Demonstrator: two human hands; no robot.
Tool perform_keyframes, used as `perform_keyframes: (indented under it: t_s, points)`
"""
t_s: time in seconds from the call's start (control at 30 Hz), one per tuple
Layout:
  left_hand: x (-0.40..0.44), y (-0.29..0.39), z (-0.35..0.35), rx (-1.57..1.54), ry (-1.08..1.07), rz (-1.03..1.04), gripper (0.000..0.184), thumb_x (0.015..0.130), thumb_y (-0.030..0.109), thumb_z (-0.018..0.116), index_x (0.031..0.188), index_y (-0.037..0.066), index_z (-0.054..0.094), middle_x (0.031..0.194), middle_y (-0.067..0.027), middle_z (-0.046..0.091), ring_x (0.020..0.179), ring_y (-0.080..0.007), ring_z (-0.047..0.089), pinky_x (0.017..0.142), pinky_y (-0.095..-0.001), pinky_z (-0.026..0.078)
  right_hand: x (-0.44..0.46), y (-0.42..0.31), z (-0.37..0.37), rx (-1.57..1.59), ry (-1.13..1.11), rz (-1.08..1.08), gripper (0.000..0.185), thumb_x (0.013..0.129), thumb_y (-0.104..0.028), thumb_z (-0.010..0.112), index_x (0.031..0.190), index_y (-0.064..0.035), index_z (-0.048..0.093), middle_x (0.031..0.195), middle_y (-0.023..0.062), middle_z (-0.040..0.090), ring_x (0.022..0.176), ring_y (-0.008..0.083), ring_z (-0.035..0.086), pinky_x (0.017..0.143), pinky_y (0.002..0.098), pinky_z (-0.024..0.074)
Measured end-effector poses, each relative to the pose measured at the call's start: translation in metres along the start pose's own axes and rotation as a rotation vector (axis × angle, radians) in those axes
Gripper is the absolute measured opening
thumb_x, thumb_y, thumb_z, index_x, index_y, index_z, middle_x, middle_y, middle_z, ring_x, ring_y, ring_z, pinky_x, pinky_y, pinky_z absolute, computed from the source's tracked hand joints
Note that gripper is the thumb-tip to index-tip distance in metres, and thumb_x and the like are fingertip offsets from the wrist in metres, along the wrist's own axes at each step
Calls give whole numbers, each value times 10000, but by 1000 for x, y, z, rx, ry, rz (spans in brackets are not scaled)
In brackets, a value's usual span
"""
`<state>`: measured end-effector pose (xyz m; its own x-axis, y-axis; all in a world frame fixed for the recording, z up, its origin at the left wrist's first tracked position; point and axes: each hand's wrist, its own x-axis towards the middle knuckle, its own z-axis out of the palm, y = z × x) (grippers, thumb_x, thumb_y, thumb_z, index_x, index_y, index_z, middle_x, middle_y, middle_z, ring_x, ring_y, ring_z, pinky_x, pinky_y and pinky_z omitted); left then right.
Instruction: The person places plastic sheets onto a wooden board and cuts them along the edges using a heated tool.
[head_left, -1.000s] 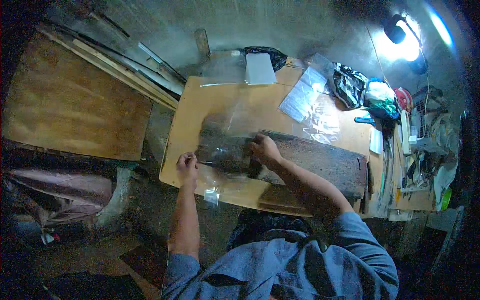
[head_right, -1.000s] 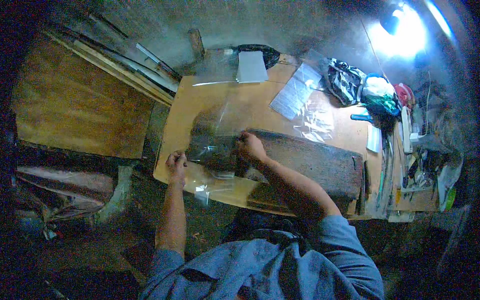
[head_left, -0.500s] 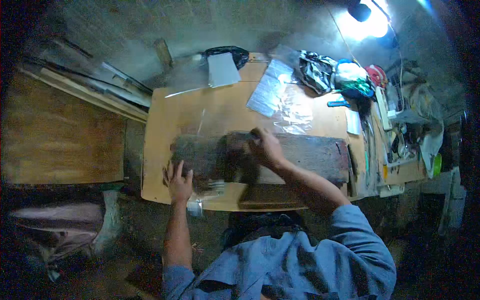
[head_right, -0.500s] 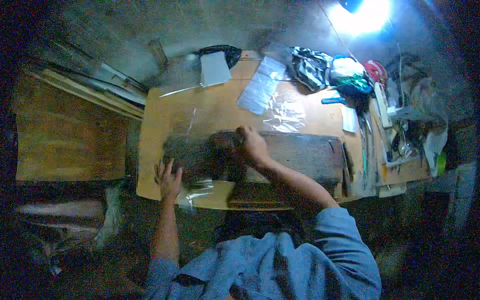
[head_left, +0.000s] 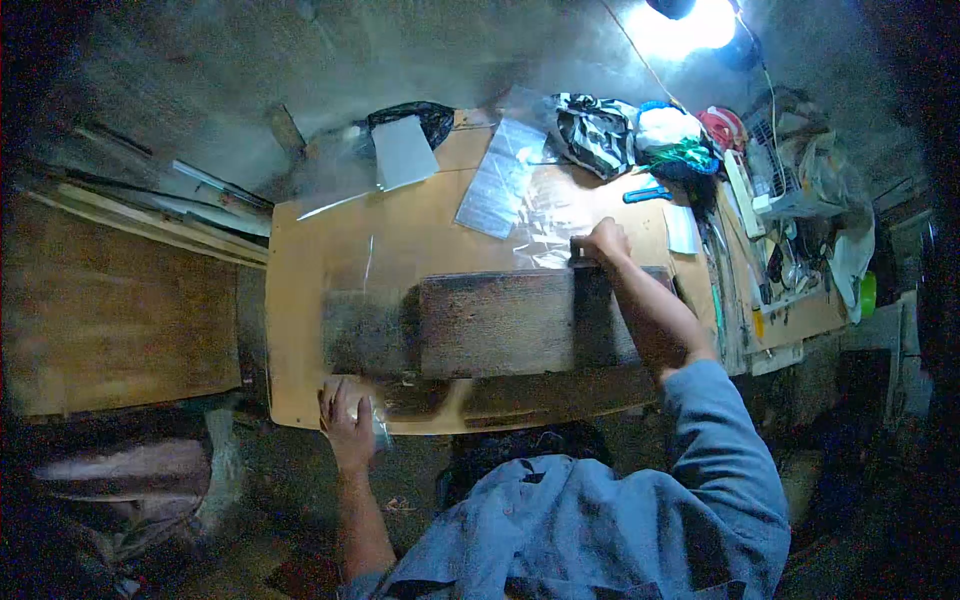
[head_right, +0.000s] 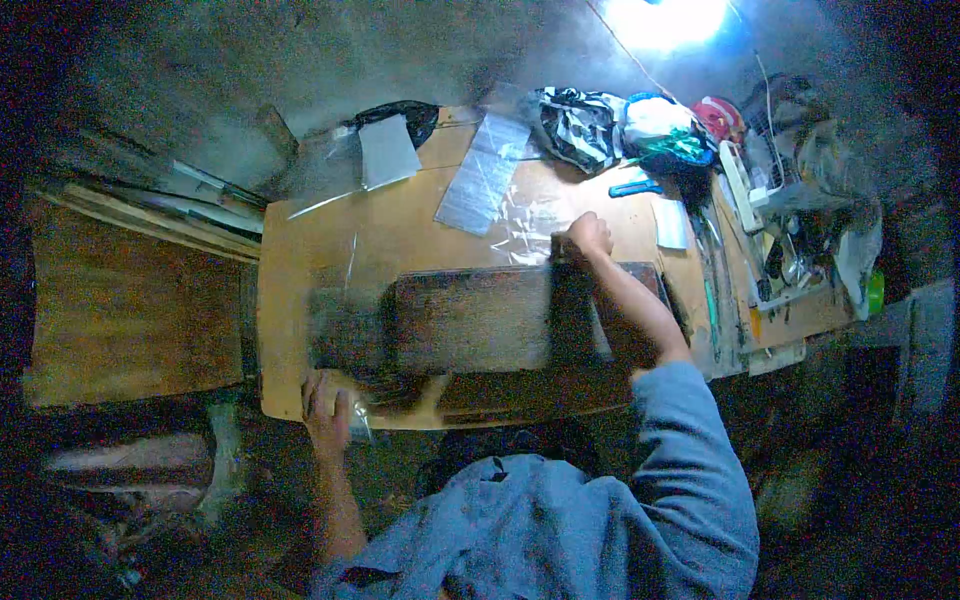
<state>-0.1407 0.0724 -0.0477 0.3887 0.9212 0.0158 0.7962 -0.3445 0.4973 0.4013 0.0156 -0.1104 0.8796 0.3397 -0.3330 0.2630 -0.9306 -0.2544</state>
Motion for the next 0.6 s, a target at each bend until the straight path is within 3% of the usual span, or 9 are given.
perform_keyframes:
  t_s: [0.2, 0.33, 0.4, 0.53, 0.6]
  points:
    - [-14, 23, -15, -87, -73, -118, 487, 934, 344, 547, 1333, 68, 496, 1406, -211, 428, 1337, -377, 344, 1090, -489, 279, 14, 6, 11, 72, -44, -94, 367, 746, -337, 768, 803, 19, 698, 937, 225, 683, 931, 339, 668, 799, 425, 529]
    - [-15, 21, -10, -46, -70, -59, 458, 931, 323, 555, 1306, 61, 519, 1389, -216, 448, 1307, -384, 392, 1078, -479, 305, 23, 8, 15, 84, -97, -67, 304, 779, -288, 733, 837, 9, 701, 968, 222, 679, 942, 354, 662, 797, 428, 528]
    - [-15, 29, -6, -73, -31, 39, 421, 922, 287, 572, 1268, 48, 546, 1367, -208, 472, 1280, -384, 428, 1060, -476, 334, 23, 10, 14, 86, -77, -134, 247, 734, -239, 746, 822, -10, 711, 938, 221, 684, 927, 370, 664, 826, 445, 528]
    - [-16, 47, -2, -120, -35, 28, 393, 893, 245, 598, 1227, 39, 575, 1338, -194, 500, 1267, -383, 442, 1038, -471, 369, 13, -1, 10, 44, -89, -136, 321, 734, -278, 755, 913, -17, 697, 1013, 212, 677, 976, 364, 653, 843, 444, 526]
    - [-16, 51, -3, -150, -28, 42, 411, 888, 257, 600, 1237, 42, 569, 1337, -197, 500, 1270, -380, 435, 1054, -467, 350, -12, -9, -5, 143, -6, -39, 463, 721, -361, 777, 949, 26, 666, 1070, 226, 657, 984, 361, 647, 835, 443, 522]
